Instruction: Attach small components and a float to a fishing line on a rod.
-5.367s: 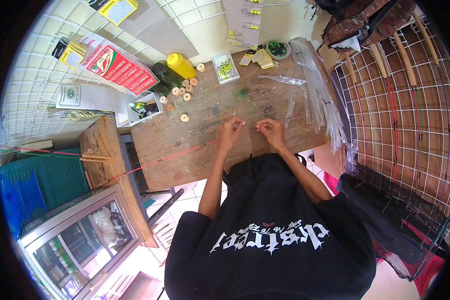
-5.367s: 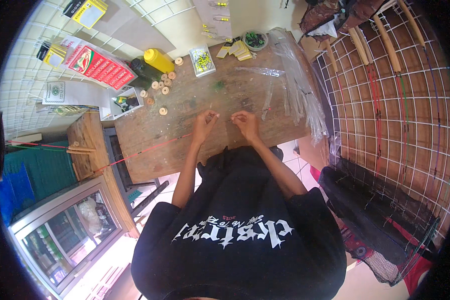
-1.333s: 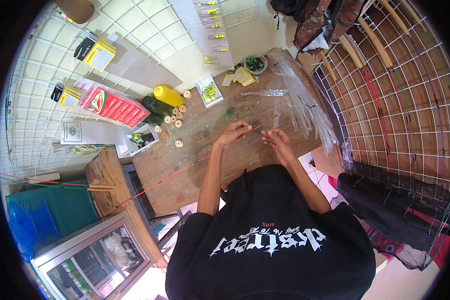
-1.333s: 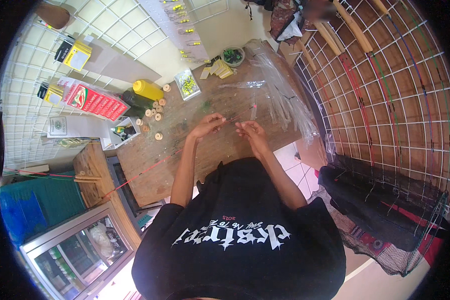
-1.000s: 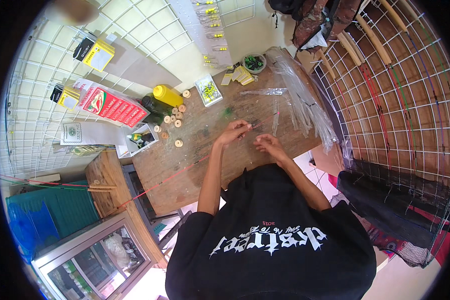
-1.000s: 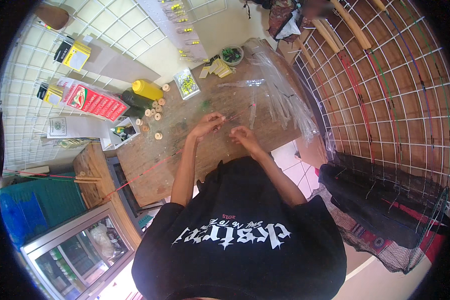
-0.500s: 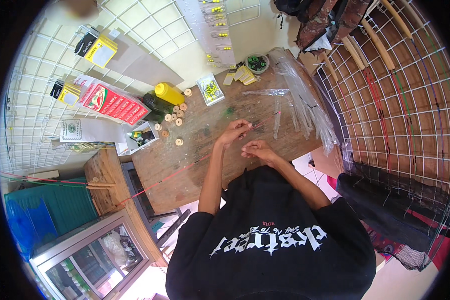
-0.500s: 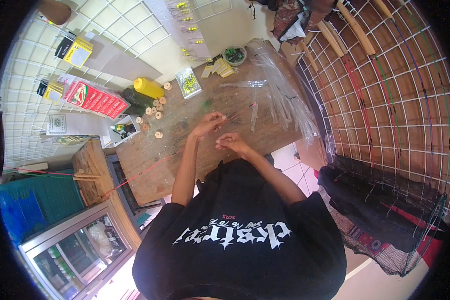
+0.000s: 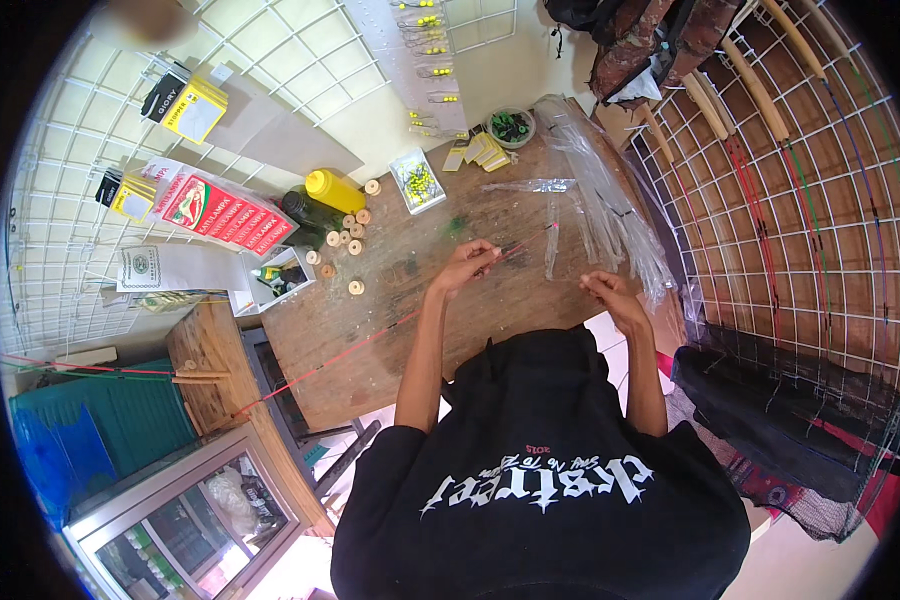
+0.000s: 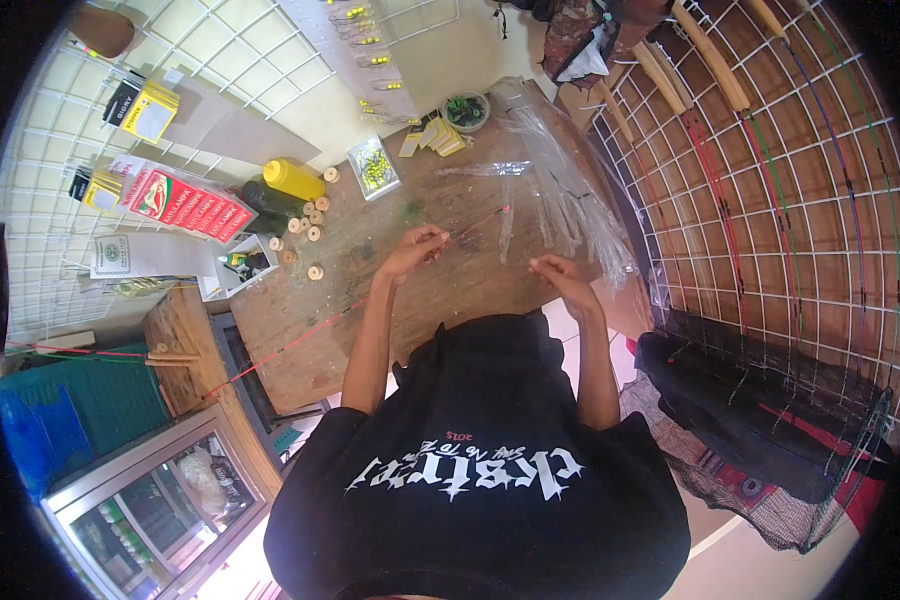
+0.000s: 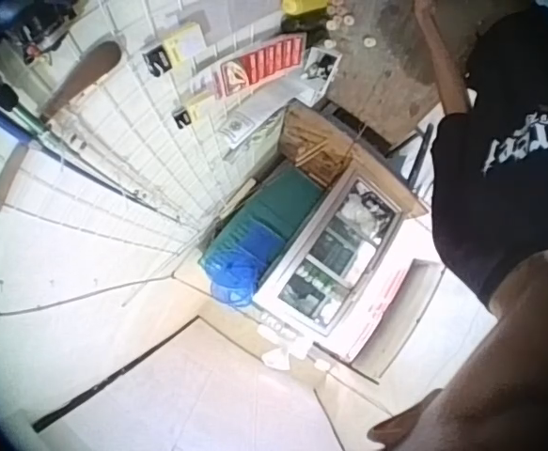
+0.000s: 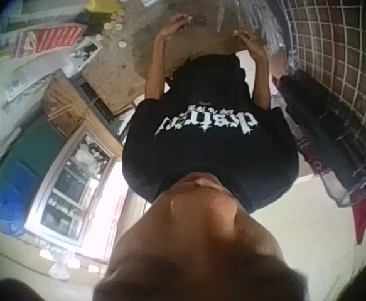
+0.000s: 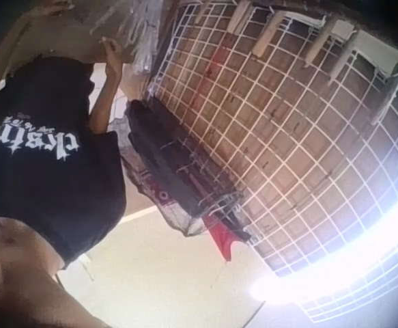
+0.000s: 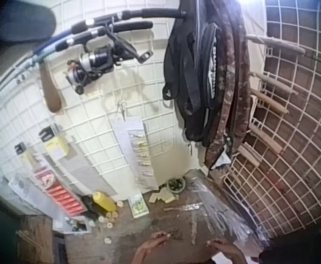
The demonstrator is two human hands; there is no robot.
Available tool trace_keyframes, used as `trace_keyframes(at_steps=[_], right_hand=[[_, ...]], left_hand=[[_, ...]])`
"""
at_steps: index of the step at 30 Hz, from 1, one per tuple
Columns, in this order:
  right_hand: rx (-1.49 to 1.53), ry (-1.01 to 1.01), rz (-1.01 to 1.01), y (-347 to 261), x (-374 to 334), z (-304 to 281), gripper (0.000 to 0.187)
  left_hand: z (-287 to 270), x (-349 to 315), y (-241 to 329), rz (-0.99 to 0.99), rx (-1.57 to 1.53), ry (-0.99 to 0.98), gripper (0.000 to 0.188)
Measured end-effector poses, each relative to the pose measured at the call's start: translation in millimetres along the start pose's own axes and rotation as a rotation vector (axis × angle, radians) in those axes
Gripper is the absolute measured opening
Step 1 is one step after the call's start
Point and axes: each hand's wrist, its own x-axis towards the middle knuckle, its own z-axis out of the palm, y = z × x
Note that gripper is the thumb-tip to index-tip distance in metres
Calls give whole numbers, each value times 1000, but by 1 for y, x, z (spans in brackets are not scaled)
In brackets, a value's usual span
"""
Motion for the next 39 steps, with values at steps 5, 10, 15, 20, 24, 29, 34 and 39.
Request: trace_keyframes(at_steps=[5,10,15,20,24,29,34,39], right_hand=[[447,82,-57,-16,-2,7,17],[1095,3,-109,2,24,37,16],[618,-126,35,-8,46,78,19],[346,-40,-60,-2,58,103,29],[306,81,-14,-2,60,115,28],[312,122,-48,6,66,119,20],[284,183,-85,9,69,125,16],[402,148,-105,5,66,131,17]], left_hand=[[-3,-2,-2,-8,4,-8,19],[2,1,-1,12,12,-24,19],[2,-1,-5,3,0,-12,20],[8,0,2,-16,36,15,19],[0,1,-8,12,30,11,19],[1,1,-4,-7,36,17,22],[6,-3,2,15,-17,47,28],[3,-2,-4,15,-24,21,34]])
